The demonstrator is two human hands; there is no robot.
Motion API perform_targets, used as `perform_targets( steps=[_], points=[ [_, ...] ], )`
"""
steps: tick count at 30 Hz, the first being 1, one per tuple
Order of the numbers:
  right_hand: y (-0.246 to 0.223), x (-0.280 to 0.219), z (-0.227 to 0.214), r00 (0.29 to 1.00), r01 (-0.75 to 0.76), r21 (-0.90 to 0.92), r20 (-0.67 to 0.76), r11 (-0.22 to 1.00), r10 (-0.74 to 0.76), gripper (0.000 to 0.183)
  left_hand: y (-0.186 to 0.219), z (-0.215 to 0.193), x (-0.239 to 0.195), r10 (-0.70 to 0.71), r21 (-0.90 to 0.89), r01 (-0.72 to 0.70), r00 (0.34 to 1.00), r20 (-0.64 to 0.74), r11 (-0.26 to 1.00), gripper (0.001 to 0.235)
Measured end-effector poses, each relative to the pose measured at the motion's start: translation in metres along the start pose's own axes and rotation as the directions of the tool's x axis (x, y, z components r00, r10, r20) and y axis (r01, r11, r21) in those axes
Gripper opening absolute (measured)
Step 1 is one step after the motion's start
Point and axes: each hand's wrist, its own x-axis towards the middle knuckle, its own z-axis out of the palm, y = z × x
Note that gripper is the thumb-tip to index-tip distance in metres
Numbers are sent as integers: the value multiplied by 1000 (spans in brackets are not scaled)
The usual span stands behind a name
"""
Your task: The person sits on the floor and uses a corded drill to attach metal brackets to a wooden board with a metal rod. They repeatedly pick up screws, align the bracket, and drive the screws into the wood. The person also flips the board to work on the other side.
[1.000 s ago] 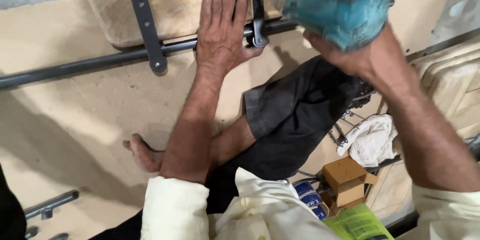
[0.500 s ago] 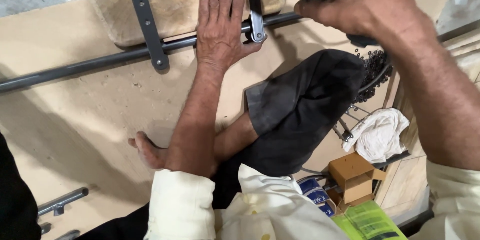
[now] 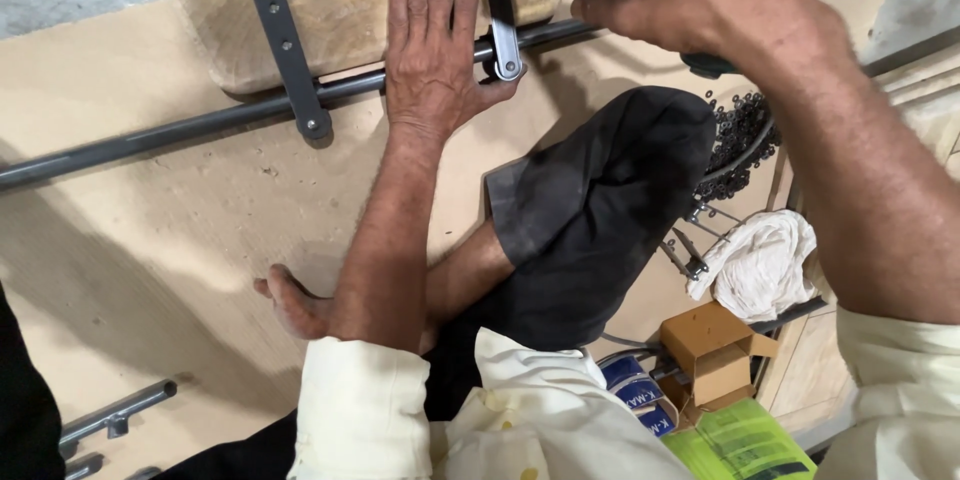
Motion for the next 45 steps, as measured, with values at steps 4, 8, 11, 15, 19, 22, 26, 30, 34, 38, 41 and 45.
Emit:
perform_targets(
  steps=[4,8,11,15,19,22,26,30,34,38,41,45],
  points=[
    [-3,-10,0,1000,-29,60,15,998,28,70,-1,3,-3,4,21,-5,1000,18,1000,131],
    [42,-17,43,928,327,148,-237,933,-288,72,8,-11,1,-12,70,6,997,76,998,136],
    [62,-89,81,880,377,217,-386,900,-276,62,8,-12,4,-44,74,35,992,121,997,141],
    [101,-190,147,856,456,686,-512,567,-70,57,7,-8,1,-9,82,3,997,72,997,142],
    [146,-255,243,917,228,630,-395,742,54,66,12,-14,1,33,116,-35,999,19,993,144],
    [156,-272,312,955,-58,679,-176,732,239,71,40,-18,9,27,116,-23,999,-32,993,146],
    [140,-273,352,918,-315,598,-3,737,396,70,164,-77,6,157,-441,-157,987,-37,884,143],
    [126,-272,367,931,-215,630,-100,746,352,72,322,-176,-8,815,-432,-707,374,443,560,110],
    [128,-275,396,952,-125,617,-147,777,269,72,332,-142,-46,848,-553,-694,161,505,462,75],
    [132,-273,418,962,-24,598,-205,801,181,72,302,-94,-81,841,-659,-651,-57,537,377,47],
    [133,-276,388,982,-39,632,-118,774,146,76,172,-119,-66,749,-66,-749,647,146,660,29],
    [141,-289,331,980,-196,710,118,676,161,73,79,-152,-79,431,-183,-402,886,169,897,55]
  ],
)
